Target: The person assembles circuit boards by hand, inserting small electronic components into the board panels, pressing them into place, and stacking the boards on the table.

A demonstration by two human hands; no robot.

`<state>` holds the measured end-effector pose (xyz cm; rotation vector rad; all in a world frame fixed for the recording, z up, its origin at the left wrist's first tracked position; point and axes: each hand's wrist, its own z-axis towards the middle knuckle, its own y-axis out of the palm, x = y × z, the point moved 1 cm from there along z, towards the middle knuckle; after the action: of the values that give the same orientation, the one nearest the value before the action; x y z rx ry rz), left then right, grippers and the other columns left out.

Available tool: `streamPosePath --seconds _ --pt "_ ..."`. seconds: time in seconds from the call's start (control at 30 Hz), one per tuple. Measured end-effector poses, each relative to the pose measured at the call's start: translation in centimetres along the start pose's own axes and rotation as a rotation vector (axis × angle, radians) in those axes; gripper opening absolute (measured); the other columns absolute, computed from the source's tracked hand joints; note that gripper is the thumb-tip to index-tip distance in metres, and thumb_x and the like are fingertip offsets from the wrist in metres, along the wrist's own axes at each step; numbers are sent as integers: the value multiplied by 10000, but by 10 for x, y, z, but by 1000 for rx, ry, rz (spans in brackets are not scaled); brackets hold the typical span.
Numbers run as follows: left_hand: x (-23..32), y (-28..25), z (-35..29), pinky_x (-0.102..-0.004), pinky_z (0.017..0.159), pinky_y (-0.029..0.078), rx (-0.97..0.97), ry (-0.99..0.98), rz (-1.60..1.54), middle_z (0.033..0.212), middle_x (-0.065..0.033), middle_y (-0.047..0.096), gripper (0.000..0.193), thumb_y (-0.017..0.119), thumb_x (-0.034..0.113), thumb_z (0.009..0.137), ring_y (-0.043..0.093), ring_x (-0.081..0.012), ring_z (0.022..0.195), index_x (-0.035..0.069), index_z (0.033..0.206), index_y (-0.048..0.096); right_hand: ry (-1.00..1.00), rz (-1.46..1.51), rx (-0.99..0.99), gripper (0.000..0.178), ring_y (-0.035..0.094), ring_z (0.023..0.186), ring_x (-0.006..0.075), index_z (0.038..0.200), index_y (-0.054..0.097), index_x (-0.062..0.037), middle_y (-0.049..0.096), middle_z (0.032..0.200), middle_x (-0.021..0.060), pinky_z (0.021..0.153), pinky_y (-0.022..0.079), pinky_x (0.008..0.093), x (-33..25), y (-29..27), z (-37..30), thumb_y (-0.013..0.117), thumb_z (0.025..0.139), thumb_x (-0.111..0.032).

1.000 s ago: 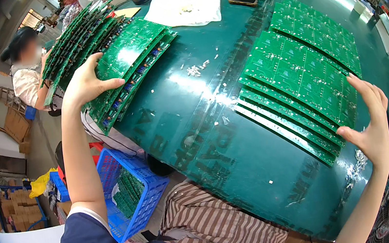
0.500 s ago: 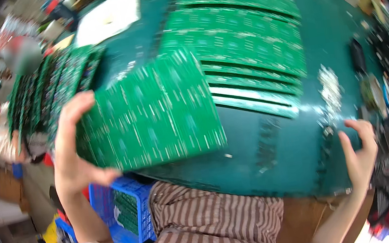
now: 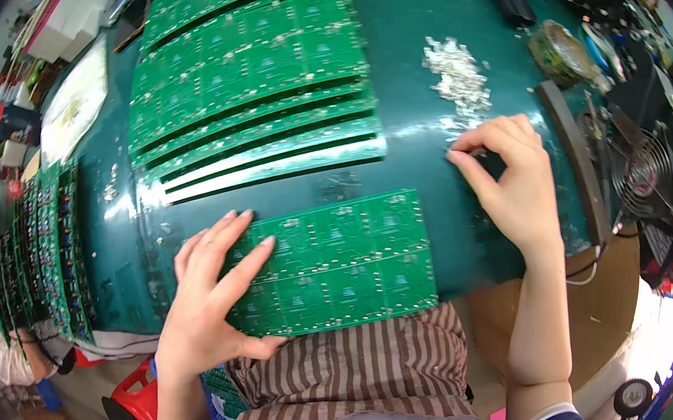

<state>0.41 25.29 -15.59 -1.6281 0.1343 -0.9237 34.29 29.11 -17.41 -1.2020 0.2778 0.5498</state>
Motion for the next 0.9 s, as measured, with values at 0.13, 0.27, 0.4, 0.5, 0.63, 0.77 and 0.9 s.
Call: streamPosePath --seconds 0.13,0.27,0.4,0.5,0.63,0.77,0.9 --pt "-6 -14 -8 -533 1145 271 -47 36 -63 1537 -216 396 947 872 393 581 382 -398 1427 119 1424 539 39 -11 8 96 584 856 253 871 650 -2 640 849 96 805 454 336 -13 0 -4 717 806 19" --pt "-36 -46 -32 -389 929 501 250 -58 -189 1128 -154 716 367 851 198 707 676 -282 1051 61 1032 749 79 17 0 80 568 849 237 894 602 16 605 884 107 804 447 315 -28 -4 -8 665 854 45" --pt "-100 -80 -27 -243 683 472 669 -610 -79 819 -11 707 169 761 157 855 559 -78 718 15 944 746 121 -29 19 72 573 828 219 905 559 25 589 886 105 798 451 300 -40 -8 -16 617 890 65" --pt "-141 -91 -22 -282 693 512 751 -668 1 838 -56 723 264 774 208 847 622 -124 715 14 1023 737 139 -14 32 65 576 789 231 933 554 28 585 885 114 771 467 303 -55 2 -17 599 907 66" --pt "-166 -97 -5 -255 653 478 507 -793 57 796 -21 695 275 782 238 847 571 -81 678 35 1027 739 52 -131 -2 80 586 770 269 961 572 29 579 870 138 729 480 335 -72 9 -19 598 905 80" --pt "-176 -94 -1 -264 629 451 473 -726 48 721 -3 634 222 769 220 854 559 -80 678 21 943 730 -34 -136 -44 101 586 786 299 929 600 29 591 847 145 718 474 366 -65 12 -13 626 858 97" --pt "-170 -77 -5 -298 671 488 474 -536 190 791 -78 673 179 710 156 895 613 -148 719 -10 963 703 -11 -34 -38 83 595 803 299 916 605 27 599 840 140 736 481 351 -50 26 -9 646 858 72"
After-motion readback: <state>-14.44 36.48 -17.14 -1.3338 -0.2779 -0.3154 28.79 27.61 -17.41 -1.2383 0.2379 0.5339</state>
